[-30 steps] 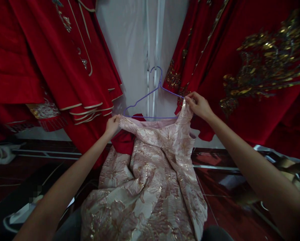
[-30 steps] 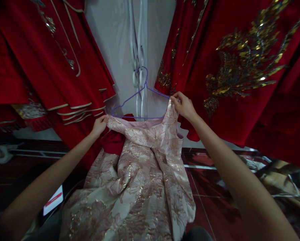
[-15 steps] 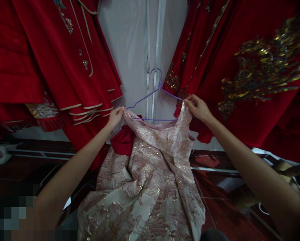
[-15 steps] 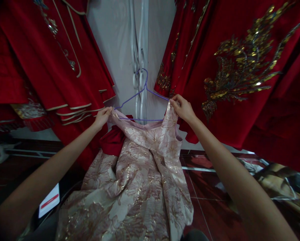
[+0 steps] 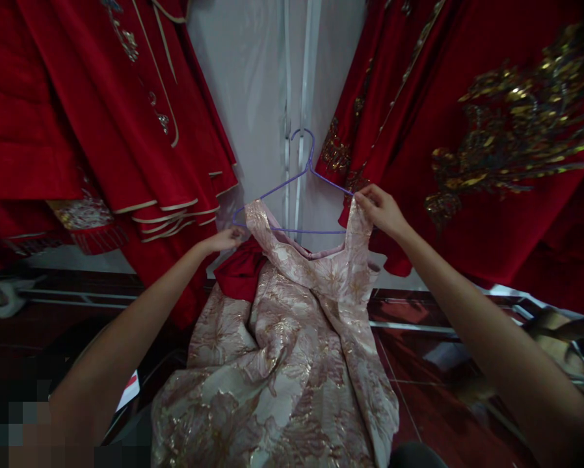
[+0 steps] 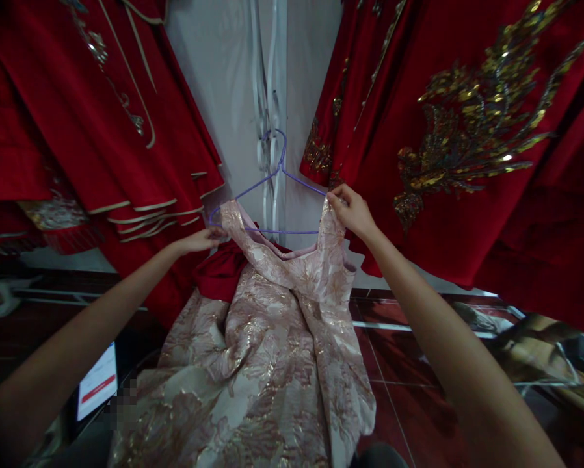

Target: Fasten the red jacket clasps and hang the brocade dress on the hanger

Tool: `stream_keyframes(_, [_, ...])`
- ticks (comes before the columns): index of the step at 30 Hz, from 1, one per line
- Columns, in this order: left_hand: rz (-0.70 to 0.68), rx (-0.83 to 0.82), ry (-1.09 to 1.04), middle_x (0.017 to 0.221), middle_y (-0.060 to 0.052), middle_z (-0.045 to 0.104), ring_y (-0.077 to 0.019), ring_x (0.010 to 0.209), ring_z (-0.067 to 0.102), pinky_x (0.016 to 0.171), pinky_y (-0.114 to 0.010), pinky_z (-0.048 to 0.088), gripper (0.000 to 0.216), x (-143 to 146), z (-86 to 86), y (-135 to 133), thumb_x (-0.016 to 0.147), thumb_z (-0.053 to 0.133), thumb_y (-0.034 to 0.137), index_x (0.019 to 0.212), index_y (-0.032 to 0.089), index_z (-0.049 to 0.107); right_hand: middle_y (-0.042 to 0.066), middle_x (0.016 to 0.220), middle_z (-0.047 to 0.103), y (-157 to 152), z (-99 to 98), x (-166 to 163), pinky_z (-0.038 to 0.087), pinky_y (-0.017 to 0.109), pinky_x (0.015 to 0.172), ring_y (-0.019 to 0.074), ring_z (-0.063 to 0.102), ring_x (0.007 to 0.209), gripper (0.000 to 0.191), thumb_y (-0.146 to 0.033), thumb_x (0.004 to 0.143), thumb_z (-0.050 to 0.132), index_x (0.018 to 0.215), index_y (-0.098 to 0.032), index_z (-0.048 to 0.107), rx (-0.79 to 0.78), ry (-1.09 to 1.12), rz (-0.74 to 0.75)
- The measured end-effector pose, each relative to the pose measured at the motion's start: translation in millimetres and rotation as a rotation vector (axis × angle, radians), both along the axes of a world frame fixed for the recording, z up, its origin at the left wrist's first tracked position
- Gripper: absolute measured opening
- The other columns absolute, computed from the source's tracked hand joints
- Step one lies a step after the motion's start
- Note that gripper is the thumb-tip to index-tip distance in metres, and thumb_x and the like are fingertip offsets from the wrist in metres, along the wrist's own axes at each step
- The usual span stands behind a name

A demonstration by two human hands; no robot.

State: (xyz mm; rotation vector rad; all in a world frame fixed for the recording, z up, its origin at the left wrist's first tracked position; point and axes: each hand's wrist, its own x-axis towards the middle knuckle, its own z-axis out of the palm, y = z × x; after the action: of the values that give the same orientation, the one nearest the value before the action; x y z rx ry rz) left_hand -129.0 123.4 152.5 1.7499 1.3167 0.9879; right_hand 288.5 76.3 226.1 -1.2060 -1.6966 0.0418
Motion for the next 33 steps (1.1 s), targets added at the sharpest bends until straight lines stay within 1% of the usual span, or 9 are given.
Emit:
stream_keyframes(3, [-0.042,0.097,0.103,0.077,-0.003,0.068,-0.0181,0.077,0.061,0.077,-0.028,0.048,0.018,1.9,-16.7,-2.4,0.054,0.071,0.025,0.069,0.019,0.066,0.001,0.070,0.058,0.8,-0.4,0.3,0.039,0.025,0.059,0.0140,0.051,0.063,0.033,-0.053,0.080,0.052,0.082,-0.020,0.056,0.000,0.001,0.002])
stream_keyframes(6, [0.046,0.031,-0.019,0.072,-0.004,0.068,-0.0177,0.069,0.060,0.069,-0.028,0.049,0.016,6.9,-10.1,2.1,0.062,0.064,0.030,0.072,0.017,0.067,0.001,0.070,0.058,2.2,-0.5,2.0,0.039,0.025,0.059,0.0143,0.051,0.064,0.032,-0.052,0.080,0.051,0.082,-0.020,0.056,0.006,-0.011,-0.008])
stream_keyframes(11, [0.229,-0.065,-0.357,0.063,-0.004,0.065,-0.0171,0.059,0.059,0.060,-0.029,0.049,0.015,0.8,35.3,20.5,0.066,0.055,0.026,0.071,0.014,0.062,0.000,0.068,0.057,-0.6,0.2,-0.2,0.038,0.024,0.058,0.0135,0.050,0.062,0.030,-0.051,0.083,0.049,0.080,-0.021,0.054,0.032,-0.031,0.003])
stream_keyframes(13, [0.299,-0.045,-0.387,0.059,-0.003,0.061,-0.0157,0.053,0.055,0.057,-0.029,0.048,0.014,0.2,59.1,24.7,0.066,0.053,0.025,0.069,0.014,0.059,0.000,0.068,0.058,-6.3,1.6,-4.6,0.037,0.025,0.058,0.0139,0.051,0.062,0.031,-0.051,0.083,0.048,0.080,-0.021,0.055,0.039,-0.062,-0.028])
stream_keyframes(17, [0.330,0.202,-0.122,0.063,-0.003,0.061,-0.0160,0.060,0.055,0.063,-0.027,0.045,0.018,23.4,103.3,13.7,0.070,0.049,0.027,0.071,0.012,0.061,0.001,0.066,0.060,-24.4,9.2,-12.7,0.037,0.025,0.057,0.0141,0.051,0.060,0.034,-0.053,0.082,0.049,0.079,-0.021,0.057,0.043,-0.128,-0.084])
stream_keyframes(20, [0.308,0.474,0.137,0.068,-0.003,0.061,-0.0169,0.072,0.055,0.070,-0.026,0.043,0.024,54.4,120.1,-12.3,0.077,0.043,0.028,0.071,0.013,0.060,0.002,0.067,0.062,-38.0,18.9,-14.1,0.037,0.024,0.054,0.0134,0.052,0.059,0.033,-0.052,0.081,0.052,0.077,-0.020,0.057,0.035,-0.135,-0.048])
stream_keyframes(24, [0.245,0.521,0.330,0.061,-0.002,0.054,-0.0158,0.063,0.050,0.064,-0.027,0.039,0.028,84.4,115.1,-50.0,0.082,0.038,0.031,0.069,0.015,0.056,0.003,0.068,0.064,-48.8,31.2,-13.9,0.038,0.024,0.053,0.0144,0.055,0.060,0.030,-0.049,0.079,0.056,0.074,-0.020,0.057,0.020,-0.148,0.014])
stream_keyframes(29, [0.148,0.524,0.261,0.060,0.001,0.048,-0.0127,0.059,0.045,0.058,-0.025,0.034,0.023,98.7,101.1,-71.7,0.084,0.036,0.027,0.071,0.016,0.052,0.004,0.070,0.065,-54.8,37.6,-17.4,0.041,0.025,0.054,0.0154,0.056,0.062,0.028,-0.049,0.079,0.056,0.074,-0.021,0.056,0.003,-0.170,0.039])
stream_keyframes(33, [0.069,0.542,0.154,0.059,0.003,0.043,-0.0107,0.056,0.042,0.056,-0.024,0.031,0.020,115.6,104.9,-82.8,0.085,0.037,0.023,0.067,0.017,0.045,0.004,0.071,0.064,-61.6,36.8,-27.7,0.041,0.024,0.056,0.0153,0.057,0.063,0.032,-0.051,0.079,0.055,0.074,-0.020,0.055,-0.014,-0.171,0.051])
